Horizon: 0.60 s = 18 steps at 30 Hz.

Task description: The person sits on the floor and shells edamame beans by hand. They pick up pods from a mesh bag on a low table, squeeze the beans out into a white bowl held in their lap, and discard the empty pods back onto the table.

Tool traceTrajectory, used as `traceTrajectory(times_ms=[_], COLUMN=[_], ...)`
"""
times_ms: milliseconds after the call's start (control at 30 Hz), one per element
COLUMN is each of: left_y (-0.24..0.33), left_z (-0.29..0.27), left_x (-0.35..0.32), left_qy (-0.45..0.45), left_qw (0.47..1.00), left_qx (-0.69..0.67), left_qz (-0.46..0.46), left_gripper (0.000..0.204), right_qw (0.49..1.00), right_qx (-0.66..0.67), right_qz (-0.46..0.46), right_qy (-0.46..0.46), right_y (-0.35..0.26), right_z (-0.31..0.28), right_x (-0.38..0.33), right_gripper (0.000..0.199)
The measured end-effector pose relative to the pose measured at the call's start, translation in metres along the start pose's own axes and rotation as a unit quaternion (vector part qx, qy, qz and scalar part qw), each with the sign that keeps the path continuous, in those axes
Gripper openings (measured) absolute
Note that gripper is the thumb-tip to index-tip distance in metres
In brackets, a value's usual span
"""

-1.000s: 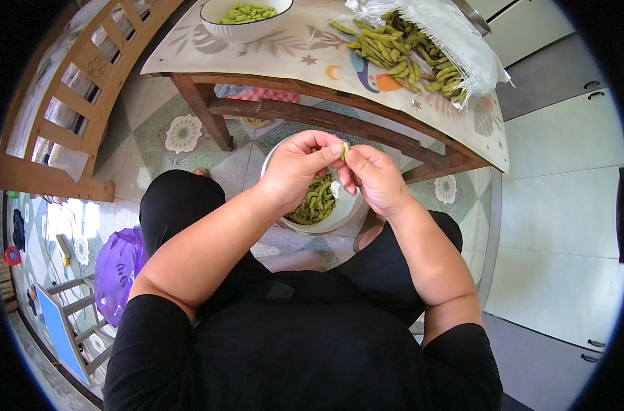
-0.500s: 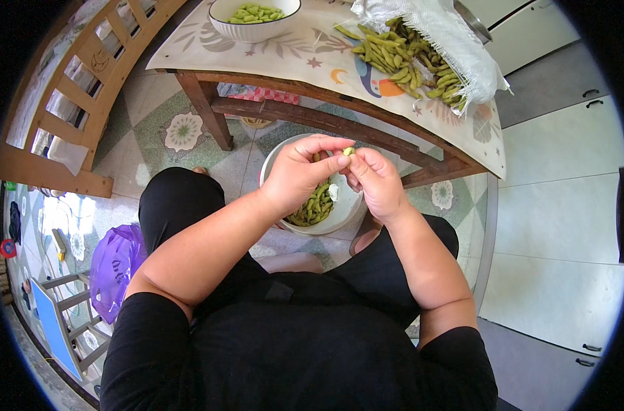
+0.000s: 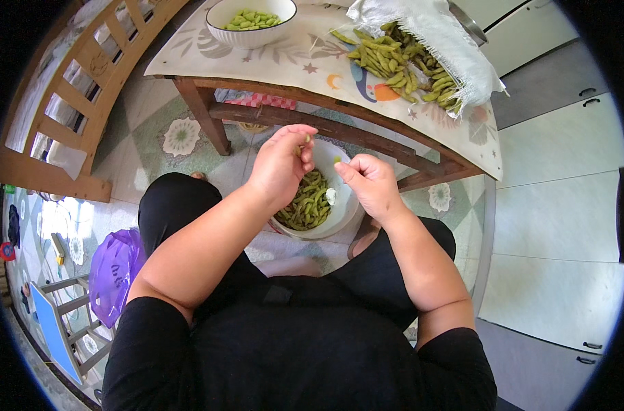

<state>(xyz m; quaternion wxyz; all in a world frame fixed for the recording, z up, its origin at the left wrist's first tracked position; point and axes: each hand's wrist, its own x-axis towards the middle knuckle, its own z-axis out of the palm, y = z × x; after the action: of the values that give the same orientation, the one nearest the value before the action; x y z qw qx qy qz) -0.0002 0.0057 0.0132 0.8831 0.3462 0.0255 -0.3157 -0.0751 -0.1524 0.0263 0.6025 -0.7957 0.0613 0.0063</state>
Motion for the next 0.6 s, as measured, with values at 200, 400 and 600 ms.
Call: traceTrajectory(times_ms=[200, 400, 600], left_y=[0.001, 0.004, 0.011], left_z=[-0.004, 0.004, 0.006], left_x=[0.006, 0.004, 0.009], left_qy=[0.060, 0.045, -0.020], left_qw=[0.995, 0.988, 0.968], left_qx=[-0.058, 0.145, 0.250], left_qz=[-0.050, -0.023, -0.018], left_gripper=[0.011, 0.020, 0.033], right_qw=[0.995, 0.902, 0.737], right_qx=[0.024, -0.324, -0.632], right_qz=[-0.038, -0.229, -0.177], right_qy=[0.087, 0.167, 0.158], right_y=[-0.018, -0.060, -0.076], right_z=[-0.009, -0.032, -0.038], right_x=[0.010, 0.081, 0.181], right_gripper=[0.011, 0.015, 0.017])
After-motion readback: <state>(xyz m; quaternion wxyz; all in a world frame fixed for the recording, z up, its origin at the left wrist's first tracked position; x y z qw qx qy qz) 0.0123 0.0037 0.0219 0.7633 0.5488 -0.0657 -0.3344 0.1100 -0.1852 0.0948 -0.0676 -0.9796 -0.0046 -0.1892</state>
